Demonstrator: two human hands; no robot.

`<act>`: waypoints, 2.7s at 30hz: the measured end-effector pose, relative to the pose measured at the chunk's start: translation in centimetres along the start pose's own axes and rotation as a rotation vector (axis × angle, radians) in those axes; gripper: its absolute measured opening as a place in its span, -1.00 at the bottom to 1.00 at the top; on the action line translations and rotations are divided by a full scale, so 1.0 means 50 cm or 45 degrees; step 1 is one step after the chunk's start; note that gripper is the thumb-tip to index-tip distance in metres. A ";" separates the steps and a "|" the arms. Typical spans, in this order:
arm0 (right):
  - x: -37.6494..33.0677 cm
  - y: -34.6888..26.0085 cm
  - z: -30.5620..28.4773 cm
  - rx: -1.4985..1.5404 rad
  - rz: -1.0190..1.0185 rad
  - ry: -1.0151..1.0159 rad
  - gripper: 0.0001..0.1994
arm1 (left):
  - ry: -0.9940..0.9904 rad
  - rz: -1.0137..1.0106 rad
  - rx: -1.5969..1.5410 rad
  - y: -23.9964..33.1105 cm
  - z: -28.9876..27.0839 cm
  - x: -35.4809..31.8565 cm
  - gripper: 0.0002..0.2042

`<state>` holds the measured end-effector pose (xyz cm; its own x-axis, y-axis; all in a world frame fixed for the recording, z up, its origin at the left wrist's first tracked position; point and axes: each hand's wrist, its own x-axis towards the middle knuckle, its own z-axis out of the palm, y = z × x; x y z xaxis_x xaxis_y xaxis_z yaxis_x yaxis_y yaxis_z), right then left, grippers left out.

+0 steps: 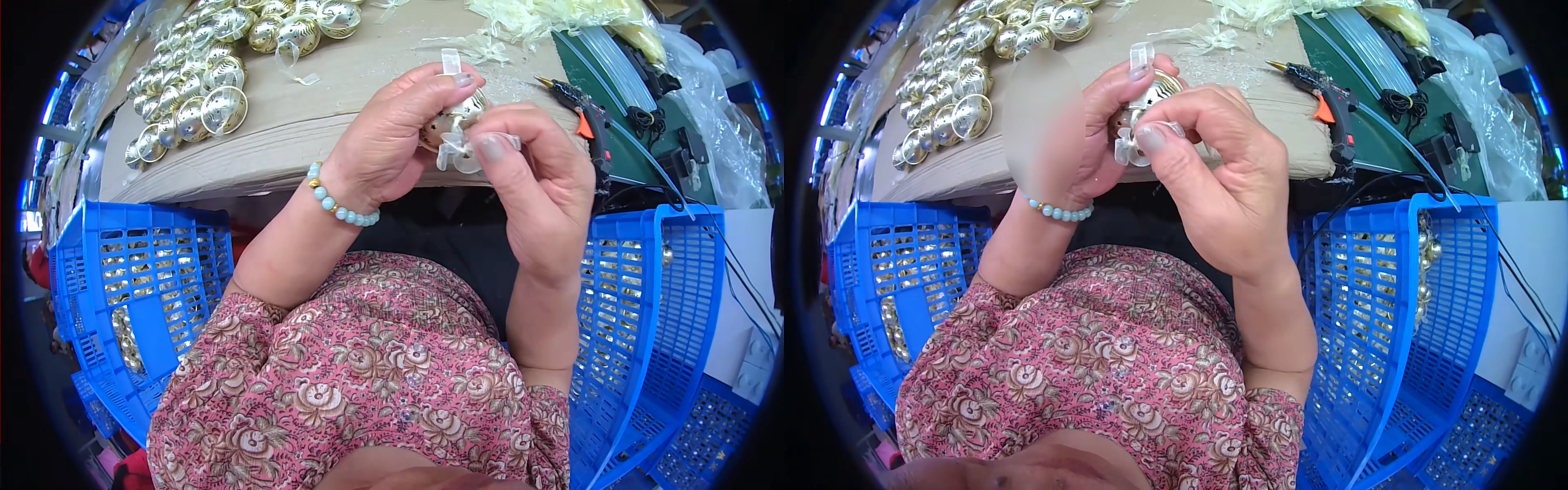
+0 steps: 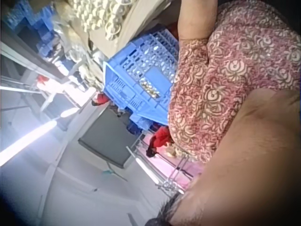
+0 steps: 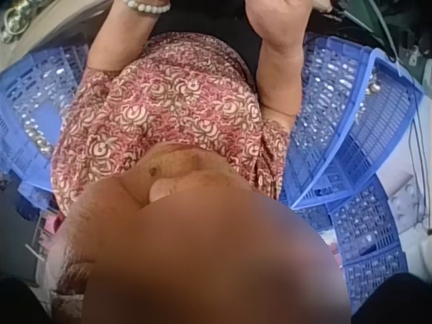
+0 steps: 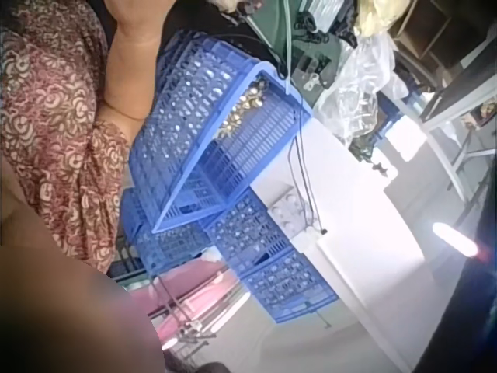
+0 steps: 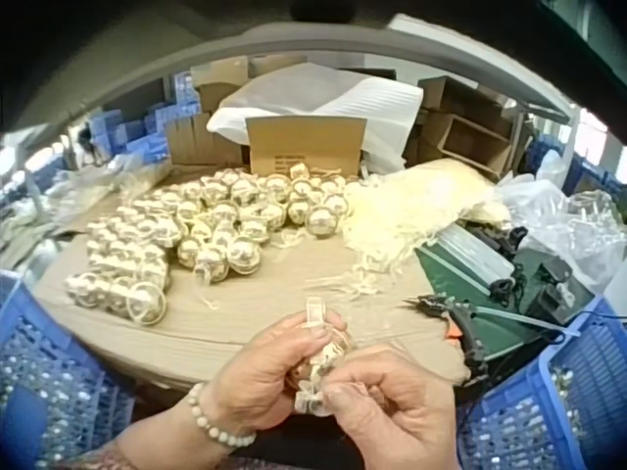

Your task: Applying hot glue to gold-colored Christmas ornaments and attaching decorative white bows.

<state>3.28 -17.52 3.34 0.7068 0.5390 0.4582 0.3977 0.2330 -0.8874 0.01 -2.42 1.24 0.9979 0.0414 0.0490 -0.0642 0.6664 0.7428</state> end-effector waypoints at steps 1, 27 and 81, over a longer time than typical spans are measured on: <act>0.000 0.000 0.002 0.002 -0.001 -0.006 -0.95 | 0.019 0.008 -0.059 -0.002 0.003 -0.001 -0.83; 0.013 0.081 0.013 -0.492 -0.302 0.477 -0.93 | 0.043 0.165 0.044 -0.036 0.010 0.003 -0.56; 0.000 0.100 0.040 0.116 0.162 0.588 -0.93 | 0.110 0.198 -0.078 -0.069 -0.015 -0.009 -0.72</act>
<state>4.10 -14.76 -1.20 0.9404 0.1568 0.3018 0.2533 0.2696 -0.9291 -0.21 -4.19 -1.86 0.9726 0.2096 0.1002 -0.2198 0.6908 0.6888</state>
